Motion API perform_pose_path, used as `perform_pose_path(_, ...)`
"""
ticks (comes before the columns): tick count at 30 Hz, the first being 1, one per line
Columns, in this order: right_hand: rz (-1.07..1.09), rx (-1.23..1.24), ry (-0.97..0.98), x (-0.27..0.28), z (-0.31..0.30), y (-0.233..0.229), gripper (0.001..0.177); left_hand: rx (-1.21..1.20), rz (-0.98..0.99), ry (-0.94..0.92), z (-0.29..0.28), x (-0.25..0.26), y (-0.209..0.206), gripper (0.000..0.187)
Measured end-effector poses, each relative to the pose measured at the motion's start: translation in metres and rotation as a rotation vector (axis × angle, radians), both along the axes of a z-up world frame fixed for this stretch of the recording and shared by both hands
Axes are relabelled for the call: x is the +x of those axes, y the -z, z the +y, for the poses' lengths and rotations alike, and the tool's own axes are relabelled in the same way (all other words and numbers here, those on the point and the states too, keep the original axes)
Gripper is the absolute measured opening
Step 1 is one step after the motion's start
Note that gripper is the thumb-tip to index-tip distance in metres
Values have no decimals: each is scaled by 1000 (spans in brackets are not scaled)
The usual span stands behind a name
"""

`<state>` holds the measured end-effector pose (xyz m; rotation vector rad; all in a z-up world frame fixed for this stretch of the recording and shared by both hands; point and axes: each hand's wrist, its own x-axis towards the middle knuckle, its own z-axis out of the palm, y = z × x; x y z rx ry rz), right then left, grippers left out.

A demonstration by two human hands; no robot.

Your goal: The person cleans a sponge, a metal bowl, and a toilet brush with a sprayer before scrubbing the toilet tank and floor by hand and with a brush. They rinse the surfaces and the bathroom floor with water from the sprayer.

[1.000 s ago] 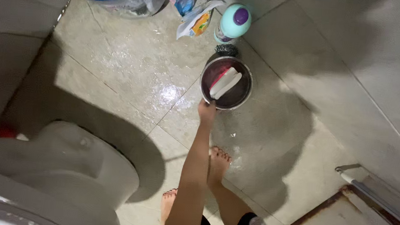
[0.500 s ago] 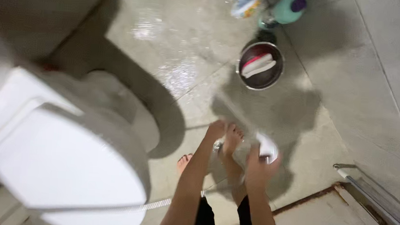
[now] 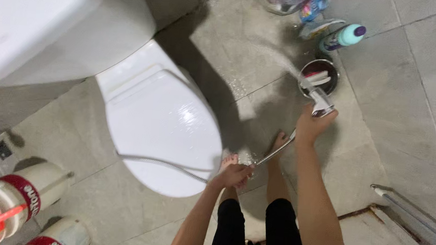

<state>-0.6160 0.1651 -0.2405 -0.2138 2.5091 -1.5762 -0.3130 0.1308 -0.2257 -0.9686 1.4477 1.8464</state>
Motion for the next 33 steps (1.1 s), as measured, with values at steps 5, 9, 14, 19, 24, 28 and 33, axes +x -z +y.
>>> perform_pose_path(5, 33, 2, -1, 36, -5, -30, 38, 54, -6, -59, 8, 26, -67, 57)
perform_pose_path(9, 122, 131, -21, 55, 20, -43, 41, 109, 31, -55, 24, 40, -110, 57)
perform_pose_path(14, -24, 287, -42, 69, 53, -48, 40, 167, 71, -73, 47, 50, -107, 57)
perform_pose_path(19, 92, 363, -108, 80, 93, -43, 40, 214, 6, 11, 69, 55, -98, 56)
perform_pose_path(24, -224, 541, -87, 107, 136, -52, 40, 257, -59, 113, 84, 62, -94, 58)
perform_pose_path(28, -304, 719, -91, 136, 181, -43, 40, 263, -129, 299, 95, 67, -98, 58)
perform_pose_path(33, -385, 763, -36, 158, 205, -45, 48, 333, -104, 350, 100, 79, -98, 55)
